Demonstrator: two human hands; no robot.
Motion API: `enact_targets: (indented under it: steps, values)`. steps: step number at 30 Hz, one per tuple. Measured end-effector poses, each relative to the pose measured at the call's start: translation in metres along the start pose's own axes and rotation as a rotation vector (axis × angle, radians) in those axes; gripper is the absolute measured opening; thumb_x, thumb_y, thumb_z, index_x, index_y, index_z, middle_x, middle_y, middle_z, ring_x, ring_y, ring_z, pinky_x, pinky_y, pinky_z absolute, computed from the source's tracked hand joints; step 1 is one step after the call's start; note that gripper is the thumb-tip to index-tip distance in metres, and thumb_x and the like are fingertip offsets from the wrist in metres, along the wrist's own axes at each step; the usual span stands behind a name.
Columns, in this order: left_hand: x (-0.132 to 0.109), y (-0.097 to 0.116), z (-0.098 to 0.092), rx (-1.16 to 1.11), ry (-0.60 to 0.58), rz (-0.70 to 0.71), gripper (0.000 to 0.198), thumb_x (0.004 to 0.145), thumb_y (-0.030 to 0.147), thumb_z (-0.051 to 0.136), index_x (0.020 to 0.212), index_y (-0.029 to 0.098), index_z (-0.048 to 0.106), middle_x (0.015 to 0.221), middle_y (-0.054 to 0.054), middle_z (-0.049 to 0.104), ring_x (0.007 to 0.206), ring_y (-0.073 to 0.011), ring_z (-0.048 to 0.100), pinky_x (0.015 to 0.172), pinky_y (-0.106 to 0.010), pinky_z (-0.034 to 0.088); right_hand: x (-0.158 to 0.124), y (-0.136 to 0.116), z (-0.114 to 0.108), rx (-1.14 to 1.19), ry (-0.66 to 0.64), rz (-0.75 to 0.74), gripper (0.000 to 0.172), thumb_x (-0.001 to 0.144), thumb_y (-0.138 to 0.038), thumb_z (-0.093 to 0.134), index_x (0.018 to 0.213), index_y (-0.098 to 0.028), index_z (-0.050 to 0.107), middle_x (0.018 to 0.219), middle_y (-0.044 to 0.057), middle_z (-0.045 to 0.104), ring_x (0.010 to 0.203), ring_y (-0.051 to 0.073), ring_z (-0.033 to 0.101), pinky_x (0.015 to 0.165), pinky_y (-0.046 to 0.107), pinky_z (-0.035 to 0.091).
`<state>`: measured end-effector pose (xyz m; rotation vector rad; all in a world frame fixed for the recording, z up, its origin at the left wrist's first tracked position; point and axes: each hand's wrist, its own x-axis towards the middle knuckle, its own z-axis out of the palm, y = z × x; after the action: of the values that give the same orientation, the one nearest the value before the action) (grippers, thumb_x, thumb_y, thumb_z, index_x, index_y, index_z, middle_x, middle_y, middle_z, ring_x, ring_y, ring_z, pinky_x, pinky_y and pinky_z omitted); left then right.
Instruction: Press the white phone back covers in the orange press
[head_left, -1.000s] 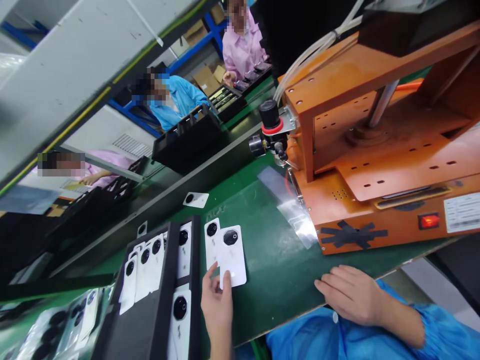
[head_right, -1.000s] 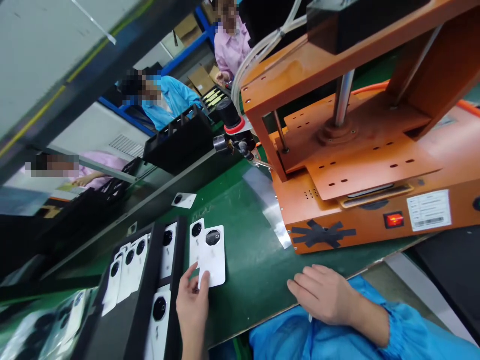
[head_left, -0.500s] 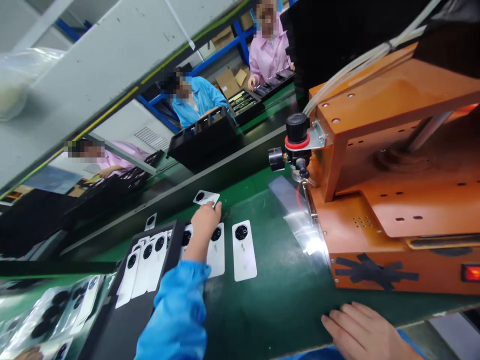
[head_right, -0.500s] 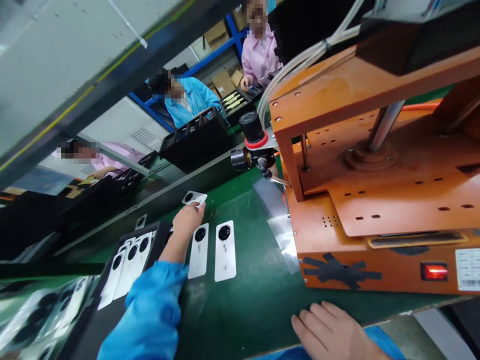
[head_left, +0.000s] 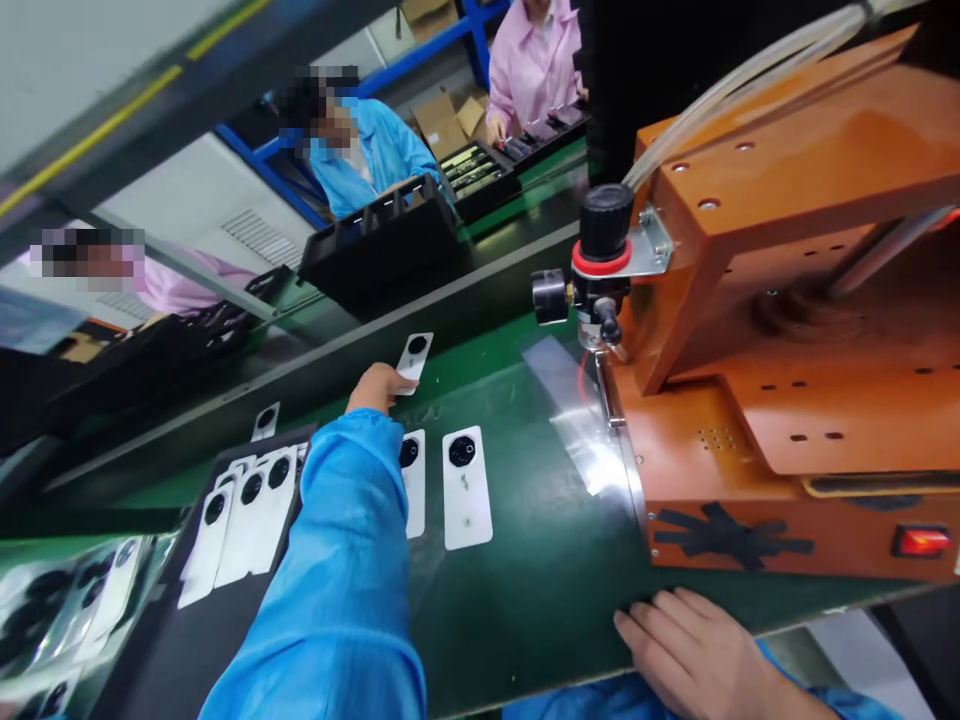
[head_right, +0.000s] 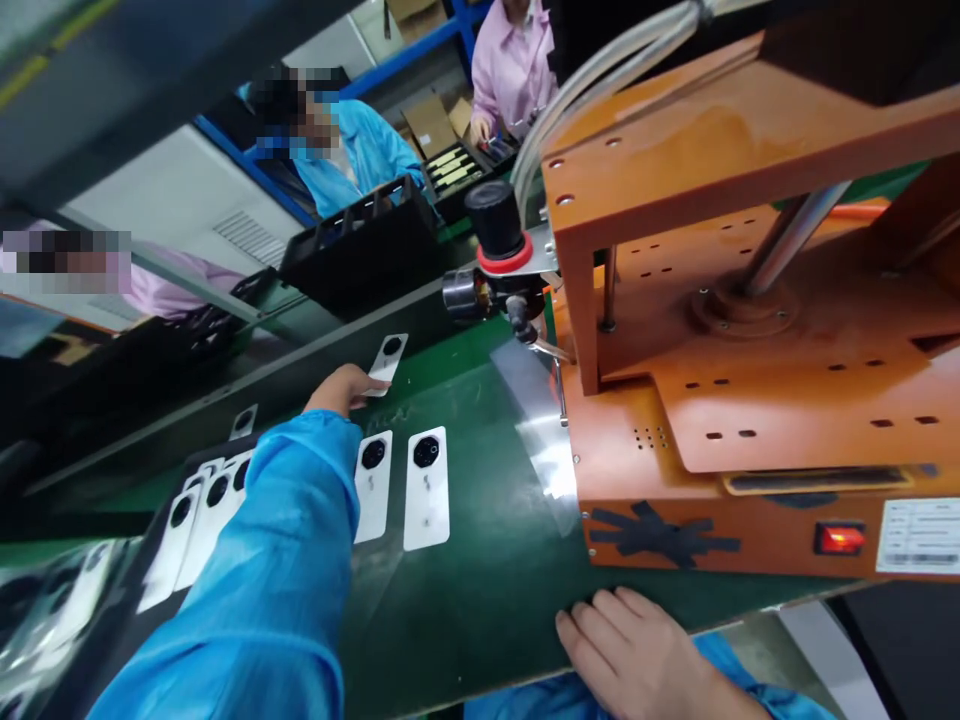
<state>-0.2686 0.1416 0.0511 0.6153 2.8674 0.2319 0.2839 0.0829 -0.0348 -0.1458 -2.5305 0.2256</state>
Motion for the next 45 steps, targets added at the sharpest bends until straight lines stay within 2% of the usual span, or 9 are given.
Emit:
enact_targets:
  steps: [3, 9, 16, 19, 22, 27, 33, 40, 45]
  values:
    - [-0.003, -0.004, -0.011, -0.038, -0.040, -0.058, 0.038, 0.095, 0.039, 0.066, 0.124, 0.015, 0.062, 0.123, -0.010, 0.065, 0.106, -0.0226, 0.066, 0.090, -0.044, 0.058, 0.004, 0.000, -0.003, -0.008, 0.012, 0.007, 0.029, 0.097, -0.013, 0.045, 0.112, -0.017, 0.070, 0.085, 0.005, 0.073, 0.076, 0.017, 0.066, 0.075, 0.033, 0.050]
    - [-0.045, 0.016, -0.012, -0.162, 0.121, 0.093, 0.041, 0.097, 0.042, 0.062, 0.129, 0.017, 0.060, 0.128, -0.010, 0.063, 0.111, -0.0237, 0.064, 0.095, -0.047, 0.056, 0.011, 0.000, -0.006, -0.040, 0.018, 0.022, 0.023, 0.099, -0.019, 0.050, 0.111, -0.017, 0.069, 0.081, 0.005, 0.069, 0.076, 0.015, 0.062, 0.073, 0.029, 0.048]
    - [-0.176, 0.014, 0.038, -0.193, 0.145, 0.322, 0.049, 0.100, 0.028, 0.041, 0.145, 0.011, 0.047, 0.106, -0.014, 0.070, 0.093, -0.0246, 0.069, 0.087, -0.039, 0.055, 0.015, -0.007, -0.004, -0.093, 0.028, 0.039, 0.021, 0.098, -0.017, 0.048, 0.104, -0.017, 0.068, 0.075, 0.003, 0.063, 0.072, 0.014, 0.055, 0.069, 0.030, 0.040]
    - [-0.214, 0.007, 0.052, -0.115, 0.153, 0.359, 0.049, 0.096, 0.036, 0.051, 0.140, 0.015, 0.053, 0.106, -0.015, 0.071, 0.102, -0.0333, 0.067, 0.087, -0.047, 0.054, 0.015, -0.008, -0.002, -0.125, 0.049, 0.030, 0.017, 0.096, -0.017, 0.051, 0.101, -0.016, 0.067, 0.074, 0.003, 0.061, 0.069, 0.016, 0.051, 0.065, 0.032, 0.036]
    - [-0.238, 0.014, 0.055, -0.033, 0.235, 0.434, 0.046, 0.092, 0.036, 0.058, 0.132, 0.014, 0.061, 0.137, -0.024, 0.058, 0.131, -0.0459, 0.049, 0.100, -0.063, 0.043, 0.014, -0.007, 0.000, -0.135, 0.058, 0.031, 0.017, 0.095, -0.018, 0.050, 0.100, -0.017, 0.066, 0.073, 0.002, 0.060, 0.068, 0.017, 0.049, 0.062, 0.033, 0.034]
    - [-0.272, 0.056, 0.072, -0.001, 0.201, 0.809, 0.041, 0.098, 0.041, 0.050, 0.131, 0.021, 0.065, 0.138, -0.014, 0.063, 0.130, -0.0341, 0.052, 0.106, -0.051, 0.042, 0.012, -0.008, 0.003, -0.175, 0.092, 0.016, 0.016, 0.092, -0.017, 0.049, 0.098, -0.018, 0.064, 0.071, 0.000, 0.057, 0.066, 0.017, 0.048, 0.060, 0.033, 0.031]
    - [-0.301, 0.075, 0.106, -0.045, 0.152, 1.045, 0.056, 0.091, 0.054, 0.061, 0.137, 0.024, 0.063, 0.147, -0.013, 0.059, 0.141, -0.0428, 0.042, 0.109, -0.062, 0.034, 0.011, -0.012, 0.001, -0.200, 0.091, 0.033, 0.012, 0.091, -0.019, 0.050, 0.093, -0.019, 0.062, 0.071, 0.000, 0.057, 0.066, 0.016, 0.050, 0.059, 0.032, 0.032]
    - [-0.292, 0.054, 0.091, -0.159, 0.141, 0.992, 0.035, 0.098, 0.042, 0.055, 0.124, 0.025, 0.070, 0.132, -0.010, 0.070, 0.137, -0.0357, 0.051, 0.110, -0.059, 0.033, 0.008, -0.010, -0.004, -0.147, 0.097, 0.067, 0.016, 0.092, -0.018, 0.053, 0.100, -0.018, 0.067, 0.074, 0.002, 0.063, 0.068, 0.016, 0.054, 0.061, 0.031, 0.040]
    - [-0.338, -0.010, 0.068, -0.219, 0.088, 1.054, 0.048, 0.097, 0.046, 0.059, 0.140, 0.025, 0.057, 0.136, -0.010, 0.068, 0.123, -0.0276, 0.063, 0.103, -0.046, 0.045, 0.007, -0.014, -0.010, 0.111, 0.199, 0.162, 0.019, 0.088, -0.011, 0.055, 0.102, -0.018, 0.067, 0.080, 0.003, 0.068, 0.070, 0.015, 0.058, 0.063, 0.027, 0.046]
